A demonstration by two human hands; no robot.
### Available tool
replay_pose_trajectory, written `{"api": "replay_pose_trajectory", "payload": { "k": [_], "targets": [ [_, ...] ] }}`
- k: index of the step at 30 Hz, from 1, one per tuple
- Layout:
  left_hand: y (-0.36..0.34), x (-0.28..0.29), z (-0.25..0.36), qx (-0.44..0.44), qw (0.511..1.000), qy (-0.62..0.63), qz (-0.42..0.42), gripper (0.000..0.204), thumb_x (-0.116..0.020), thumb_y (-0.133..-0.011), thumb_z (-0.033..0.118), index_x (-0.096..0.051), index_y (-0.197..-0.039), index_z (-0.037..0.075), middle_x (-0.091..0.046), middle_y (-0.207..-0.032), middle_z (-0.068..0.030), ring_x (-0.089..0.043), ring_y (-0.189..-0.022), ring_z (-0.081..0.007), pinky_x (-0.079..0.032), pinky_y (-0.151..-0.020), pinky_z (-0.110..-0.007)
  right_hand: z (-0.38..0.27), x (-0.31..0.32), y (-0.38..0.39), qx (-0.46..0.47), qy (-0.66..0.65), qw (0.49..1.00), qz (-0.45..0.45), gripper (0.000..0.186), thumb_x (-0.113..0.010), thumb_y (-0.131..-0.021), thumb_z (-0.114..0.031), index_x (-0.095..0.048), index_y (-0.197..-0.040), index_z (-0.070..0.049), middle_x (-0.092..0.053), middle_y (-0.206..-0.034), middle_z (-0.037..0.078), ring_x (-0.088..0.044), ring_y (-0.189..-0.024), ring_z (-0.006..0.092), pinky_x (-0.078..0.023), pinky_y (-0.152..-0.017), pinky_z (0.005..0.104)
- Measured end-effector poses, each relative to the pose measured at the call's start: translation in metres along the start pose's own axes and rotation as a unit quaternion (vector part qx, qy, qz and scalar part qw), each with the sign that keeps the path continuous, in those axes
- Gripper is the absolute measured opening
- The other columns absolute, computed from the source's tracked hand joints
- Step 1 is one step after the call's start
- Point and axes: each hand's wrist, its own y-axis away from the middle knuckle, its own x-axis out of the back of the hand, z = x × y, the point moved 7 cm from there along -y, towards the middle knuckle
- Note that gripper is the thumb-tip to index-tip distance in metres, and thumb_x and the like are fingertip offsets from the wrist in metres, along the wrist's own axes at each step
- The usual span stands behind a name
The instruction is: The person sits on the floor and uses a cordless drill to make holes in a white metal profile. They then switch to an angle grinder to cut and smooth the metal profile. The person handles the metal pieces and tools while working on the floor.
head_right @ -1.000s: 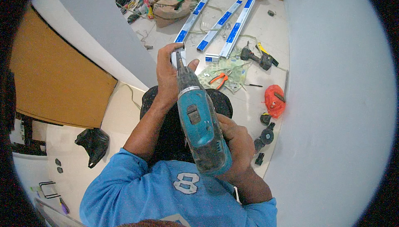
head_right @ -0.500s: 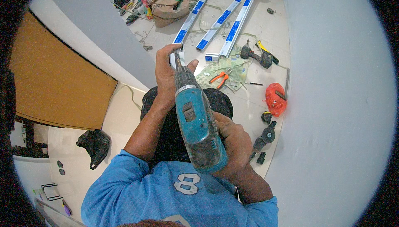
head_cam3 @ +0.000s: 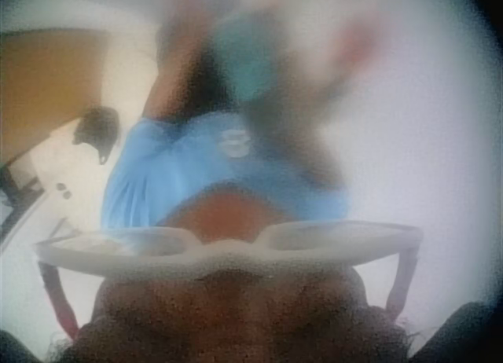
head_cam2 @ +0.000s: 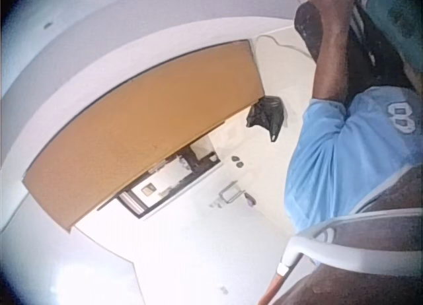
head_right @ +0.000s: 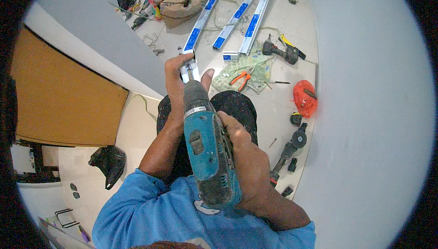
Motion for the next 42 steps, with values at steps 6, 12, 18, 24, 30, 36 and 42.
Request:
{"api": "replay_pose_trajectory", "payload": {
  "k": [6, 12, 18, 24, 30, 36, 42],
  "targets": [
    [0.005, 0.003, 0.002, -0.021, 1.0, -0.003, 0.002, 0.056, -0.09, -0.086, 0.014, -0.06, -0.132, 0.004, -0.058, -0.119, -0.016, -0.058, -0.113, -0.0318, -0.049, -0.098, -0.046, -0.006, -0.003, -0.002, -0.059, 0.06, 0.995, -0.055, 0.094, -0.086, -0.085, -0.022, -0.038, -0.164, -0.005, -0.063, -0.147, 0.027, -0.074, -0.115, 0.0411, -0.06, -0.098, 0.0464],
    [0.005, 0.004, 0.005, -0.029, 1.0, 0.004, 0.011, 0.057, -0.091, -0.086, 0.012, -0.06, -0.133, 0.006, -0.057, -0.117, -0.0145, -0.058, -0.11, -0.0296, -0.05, -0.095, -0.044, -0.01, -0.003, -0.003, -0.013, 0.035, 0.998, -0.047, 0.087, -0.088, -0.09, -0.024, -0.039, -0.16, -0.009, -0.059, -0.151, 0.02, -0.071, -0.126, 0.0321, -0.062, -0.105, 0.0429],
    [0.007, 0.002, 0.007, -0.044, 0.999, -0.027, 0.005, 0.065, -0.095, -0.078, 0.008, -0.057, -0.131, 0.009, -0.06, -0.119, -0.0128, -0.063, -0.108, -0.0273, -0.053, -0.095, -0.042, -0.012, -0.004, -0.008, -0.087, 0.092, 0.988, -0.087, 0.093, -0.086, -0.088, -0.021, -0.036, -0.164, -0.004, -0.064, -0.142, 0.025, -0.073, -0.118, 0.0348, -0.059, -0.102, 0.0461],
    [0.009, -0.002, 0.006, -0.056, 0.998, -0.009, -0.001, 0.061, -0.095, -0.082, 0.012, -0.058, -0.13, 0.007, -0.06, -0.122, -0.0141, -0.063, -0.109, -0.0283, -0.053, -0.097, -0.042, -0.015, -0.003, -0.004, 0.068, 0.124, 0.989, -0.038, 0.095, -0.083, -0.084, -0.021, -0.038, -0.162, 0.009, -0.072, -0.119, 0.028, -0.074, -0.094, 0.0371, -0.058, -0.082, 0.0475],
    [0.004, -0.007, 0.014, -0.054, 0.998, -0.003, -0.011, 0.063, -0.092, -0.085, 0.011, -0.058, -0.137, 0.003, -0.063, -0.127, -0.0204, -0.065, -0.116, -0.0344, -0.055, -0.098, -0.043, -0.027, 0.009, -0.003, 0.112, 0.13, 0.985, -0.027, 0.082, -0.076, -0.085, -0.014, -0.044, -0.156, 0.013, -0.072, -0.114, 0.027, -0.072, -0.085, 0.0358, -0.058, -0.076, 0.0464],
    [-0.003, -0.018, 0.008, -0.051, 0.998, -0.027, 0.007, 0.069, -0.09, -0.083, 0.006, -0.054, -0.141, 0.0, -0.064, -0.133, -0.0241, -0.068, -0.123, -0.0395, -0.056, -0.104, -0.046, -0.044, -0.002, 0.005, 0.221, 0.319, 0.922, 0.018, 0.064, -0.073, -0.083, -0.004, -0.058, -0.142, 0.014, -0.073, -0.112, 0.024, -0.069, -0.08, 0.023, -0.057, -0.068, 0.035],
    [-0.012, -0.022, 0.011, -0.097, 0.994, -0.048, -0.001, 0.07, -0.086, -0.081, 0.001, -0.053, -0.142, 0.005, -0.068, -0.122, -0.0223, -0.073, -0.111, -0.0321, -0.058, -0.097, -0.042, -0.047, -0.001, 0.009, 0.253, 0.333, 0.906, 0.061, 0.058, -0.073, -0.086, -0.005, -0.061, -0.139, 0.014, -0.073, -0.113, 0.024, -0.069, -0.081, 0.0225, -0.057, -0.068, 0.0348]
  ]
}}
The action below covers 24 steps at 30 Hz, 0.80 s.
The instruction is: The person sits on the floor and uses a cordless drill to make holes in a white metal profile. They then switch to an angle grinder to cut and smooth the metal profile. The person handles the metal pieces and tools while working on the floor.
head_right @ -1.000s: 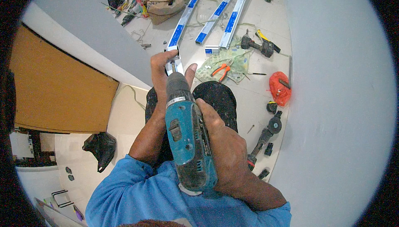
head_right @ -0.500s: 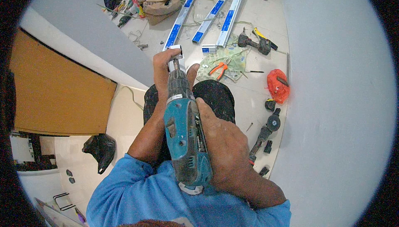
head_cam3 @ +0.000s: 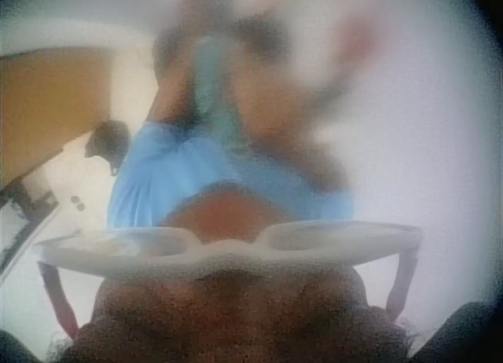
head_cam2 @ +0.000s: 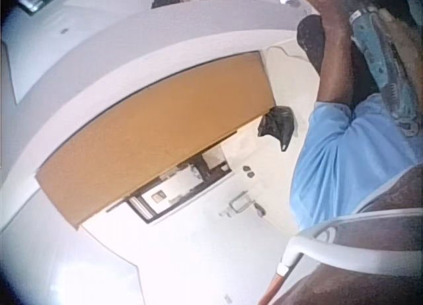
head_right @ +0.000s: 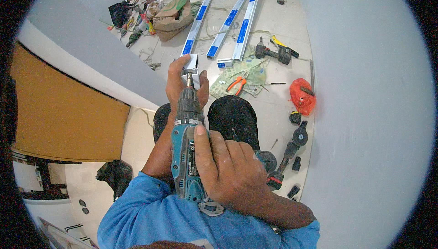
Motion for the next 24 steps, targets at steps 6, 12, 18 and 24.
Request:
{"api": "replay_pose_trajectory", "payload": {
  "k": [6, 12, 18, 24],
  "targets": [
    [-0.01, 0.002, 0.006, 0.04, 0.999, -0.008, -0.036, 0.07, -0.084, -0.079, 0.004, -0.054, -0.142, 0.007, -0.071, -0.121, -0.0214, -0.074, -0.106, -0.0361, -0.059, -0.096, -0.043, 0.009, 0.005, -0.001, -0.008, -0.051, 0.999, -0.008, 0.057, -0.07, -0.089, -0.007, -0.06, -0.141, 0.014, -0.073, -0.114, 0.025, -0.07, -0.084, 0.0244, -0.058, -0.071, 0.0348],
    [-0.017, -0.014, -0.014, 0.073, 0.991, -0.05, -0.103, 0.065, -0.08, -0.08, 0.012, -0.058, -0.141, 0.011, -0.074, -0.119, -0.024, -0.075, -0.107, -0.039, -0.059, -0.098, -0.047, 0.012, 0.005, -0.003, -0.028, -0.043, 0.998, 0.034, 0.066, -0.07, -0.086, -0.007, -0.053, -0.146, 0.016, -0.074, -0.114, 0.026, -0.071, -0.083, 0.027, -0.059, -0.071, 0.0384],
    [0.009, -0.024, -0.082, 0.389, 0.9, 0.159, -0.119, 0.06, -0.076, -0.074, 0.011, -0.064, -0.133, 0.004, -0.071, -0.128, -0.0189, -0.068, -0.122, -0.0267, -0.052, -0.107, -0.042, 0.04, 0.015, 0.018, -0.163, -0.142, 0.971, 0.102, 0.071, -0.075, -0.091, -0.012, -0.05, -0.156, 0.004, -0.072, -0.129, 0.026, -0.075, -0.103, 0.0356, -0.06, -0.084, 0.0441],
    [-0.014, 0.005, -0.069, 0.235, 0.906, 0.319, -0.15, 0.077, -0.072, -0.075, 0.007, -0.047, -0.147, 0.011, -0.07, -0.114, -0.0208, -0.074, -0.099, -0.0328, -0.063, -0.095, -0.052, 0.154, -0.08, 0.105, -0.313, -0.092, 0.938, 0.114, 0.077, -0.078, -0.09, -0.012, -0.046, -0.16, -0.001, -0.068, -0.139, 0.029, -0.072, -0.123, 0.0432, -0.057, -0.103, 0.0475]
  ]
}}
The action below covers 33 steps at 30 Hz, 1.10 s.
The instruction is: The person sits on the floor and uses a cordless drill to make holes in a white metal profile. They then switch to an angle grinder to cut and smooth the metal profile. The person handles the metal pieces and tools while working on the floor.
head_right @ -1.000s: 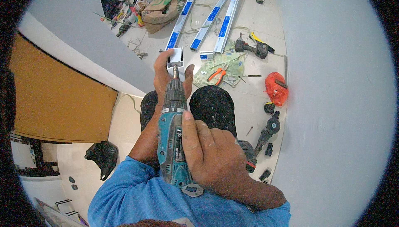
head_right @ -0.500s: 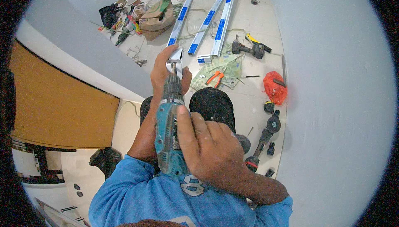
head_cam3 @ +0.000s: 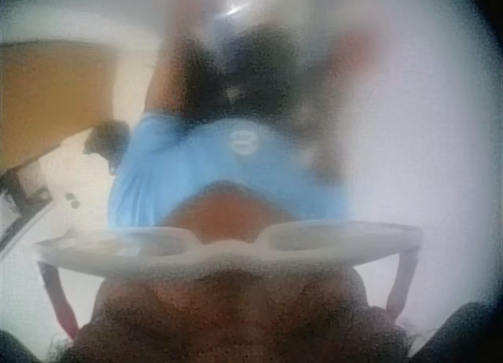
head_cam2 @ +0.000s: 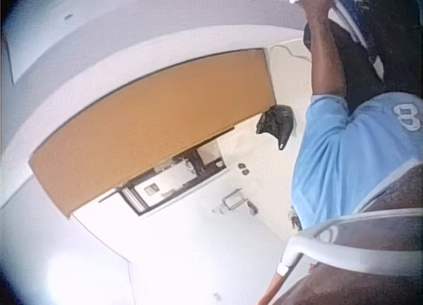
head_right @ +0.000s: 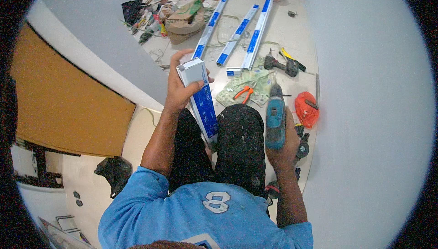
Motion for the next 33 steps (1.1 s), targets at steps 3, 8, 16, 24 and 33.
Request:
{"api": "replay_pose_trajectory", "payload": {
  "k": [3, 8, 16, 24, 33],
  "targets": [
    [-0.003, 0.003, 0.019, 0.004, 0.983, 0.183, -0.009, 0.084, -0.073, -0.071, 0.01, -0.039, -0.148, 0.01, -0.074, -0.104, -0.0247, -0.076, -0.094, -0.0378, -0.064, -0.095, -0.053, 0.112, -0.065, 0.044, -0.155, 0.048, 0.981, -0.109, 0.081, -0.076, -0.089, -0.009, -0.042, -0.161, 0.002, -0.068, -0.137, 0.029, -0.071, -0.117, 0.0458, -0.058, -0.096, 0.0535],
    [-0.012, 0.024, 0.021, 0.021, 0.972, 0.229, -0.054, 0.088, -0.081, -0.063, 0.028, -0.042, -0.14, 0.007, -0.075, -0.097, -0.0296, -0.079, -0.091, -0.0389, -0.065, -0.09, -0.051, 0.222, -0.14, 0.129, -0.17, 0.253, 0.931, -0.199, 0.076, -0.072, -0.092, -0.006, -0.039, -0.16, 0.004, -0.069, -0.112, 0.028, -0.071, -0.099, 0.0476, -0.059, -0.084, 0.0533],
    [-0.035, 0.026, 0.031, 0.002, 0.948, 0.308, -0.073, 0.082, -0.08, -0.07, 0.026, -0.046, -0.143, 0.01, -0.074, -0.1, -0.0295, -0.08, -0.08, -0.0421, -0.069, -0.073, -0.055, 0.303, -0.187, 0.223, -0.151, 0.341, 0.907, -0.196, 0.057, -0.06, -0.108, -0.014, -0.043, -0.16, 0.0, -0.067, -0.096, 0.021, -0.071, -0.084, 0.0381, -0.059, -0.066, 0.0516],
    [-0.067, 0.036, 0.025, -0.035, 0.941, 0.327, -0.082, 0.057, -0.077, -0.078, 0.029, -0.061, -0.13, 0.011, -0.063, -0.114, -0.0268, -0.08, -0.076, -0.0415, -0.071, -0.061, -0.05, 0.303, -0.207, 0.254, -0.073, 0.391, 0.889, -0.228, 0.069, -0.063, -0.103, -0.007, -0.037, -0.167, -0.005, -0.063, -0.1, 0.013, -0.067, -0.081, 0.0303, -0.057, -0.069, 0.0481],
    [-0.086, 0.049, 0.008, -0.039, 0.869, 0.486, -0.092, 0.048, -0.075, -0.085, 0.026, -0.062, -0.13, 0.016, -0.06, -0.13, -0.0286, -0.079, -0.085, -0.0438, -0.071, -0.063, -0.054, 0.202, -0.169, 0.103, -0.252, 0.066, 0.958, -0.12, 0.045, -0.07, -0.101, -0.013, -0.064, -0.143, 0.004, -0.067, -0.135, 0.029, -0.063, -0.128, 0.0465, -0.047, -0.114, 0.0583]
  ]
}}
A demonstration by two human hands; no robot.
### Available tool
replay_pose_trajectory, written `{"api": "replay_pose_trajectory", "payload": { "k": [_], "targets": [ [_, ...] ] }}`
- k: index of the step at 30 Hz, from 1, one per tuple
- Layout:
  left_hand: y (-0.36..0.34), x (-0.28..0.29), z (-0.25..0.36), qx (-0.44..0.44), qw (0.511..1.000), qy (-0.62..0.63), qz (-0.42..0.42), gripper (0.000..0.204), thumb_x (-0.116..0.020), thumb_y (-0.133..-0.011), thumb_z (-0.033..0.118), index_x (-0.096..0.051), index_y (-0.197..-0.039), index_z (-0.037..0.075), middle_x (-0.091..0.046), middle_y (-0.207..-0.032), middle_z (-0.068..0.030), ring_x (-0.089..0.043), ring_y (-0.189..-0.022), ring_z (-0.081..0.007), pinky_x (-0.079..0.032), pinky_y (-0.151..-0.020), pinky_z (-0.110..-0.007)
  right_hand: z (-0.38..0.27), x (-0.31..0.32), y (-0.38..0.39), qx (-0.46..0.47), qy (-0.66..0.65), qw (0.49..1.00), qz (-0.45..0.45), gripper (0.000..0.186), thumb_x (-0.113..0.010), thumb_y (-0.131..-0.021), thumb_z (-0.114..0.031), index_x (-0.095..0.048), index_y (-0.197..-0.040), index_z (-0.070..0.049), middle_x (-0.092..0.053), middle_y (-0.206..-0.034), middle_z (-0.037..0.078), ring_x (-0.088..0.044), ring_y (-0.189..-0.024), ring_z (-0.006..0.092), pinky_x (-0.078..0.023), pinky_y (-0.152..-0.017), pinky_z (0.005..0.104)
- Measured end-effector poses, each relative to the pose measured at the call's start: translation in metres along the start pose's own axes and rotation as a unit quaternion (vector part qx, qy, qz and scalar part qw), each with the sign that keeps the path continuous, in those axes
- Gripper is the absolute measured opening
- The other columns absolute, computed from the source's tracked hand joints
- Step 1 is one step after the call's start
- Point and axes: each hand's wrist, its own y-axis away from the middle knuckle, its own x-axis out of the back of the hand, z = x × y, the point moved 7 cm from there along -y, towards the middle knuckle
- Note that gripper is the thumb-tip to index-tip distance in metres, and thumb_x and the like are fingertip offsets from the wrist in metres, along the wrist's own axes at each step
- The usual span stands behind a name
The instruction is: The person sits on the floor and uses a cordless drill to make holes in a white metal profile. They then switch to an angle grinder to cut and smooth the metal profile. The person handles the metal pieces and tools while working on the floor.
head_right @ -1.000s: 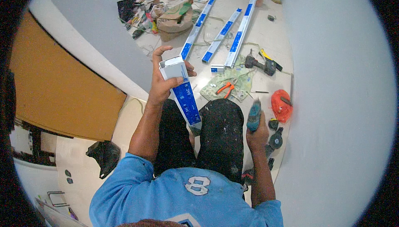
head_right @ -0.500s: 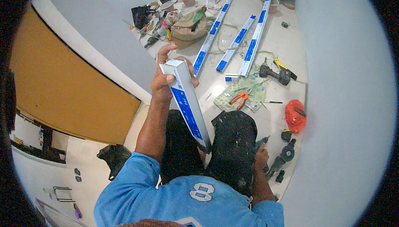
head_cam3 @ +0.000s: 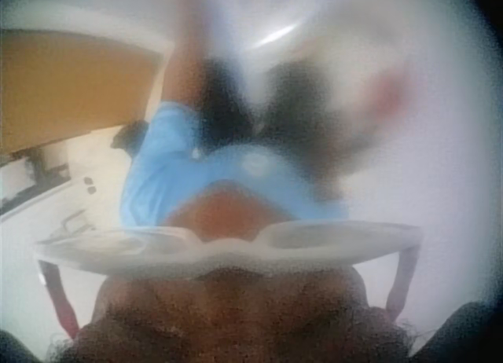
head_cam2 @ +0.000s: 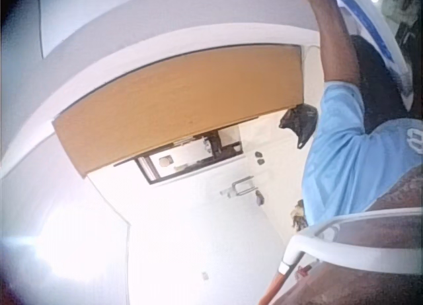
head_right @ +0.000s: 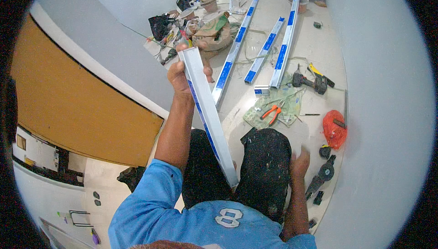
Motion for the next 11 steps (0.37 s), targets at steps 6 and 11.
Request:
{"api": "replay_pose_trajectory", "payload": {
  "k": [6, 11],
  "targets": [
    [-0.033, -0.022, -0.039, 0.021, 0.979, 0.154, -0.13, 0.048, -0.071, -0.092, 0.019, -0.065, -0.139, 0.019, -0.056, -0.143, -0.0251, -0.075, -0.096, -0.0449, -0.072, -0.066, -0.054, -0.257, 0.162, -0.003, 0.218, -0.242, 0.945, -0.026, 0.057, -0.076, -0.099, -0.019, -0.057, -0.145, 0.008, -0.06, -0.147, 0.03, -0.056, -0.14, 0.047, -0.042, -0.122, 0.0509],
    [-0.037, -0.03, -0.053, 0.014, 0.982, 0.13, -0.135, 0.052, -0.076, -0.093, 0.027, -0.064, -0.143, 0.023, -0.047, -0.161, -0.0168, -0.075, -0.091, -0.0299, -0.069, -0.064, -0.046, -0.348, 0.112, 0.033, 0.192, -0.344, 0.862, -0.318, 0.108, -0.083, -0.096, -0.04, -0.016, -0.169, 0.005, -0.038, -0.168, 0.033, -0.043, -0.154, 0.05, -0.033, -0.129, 0.0505]
  ]
}}
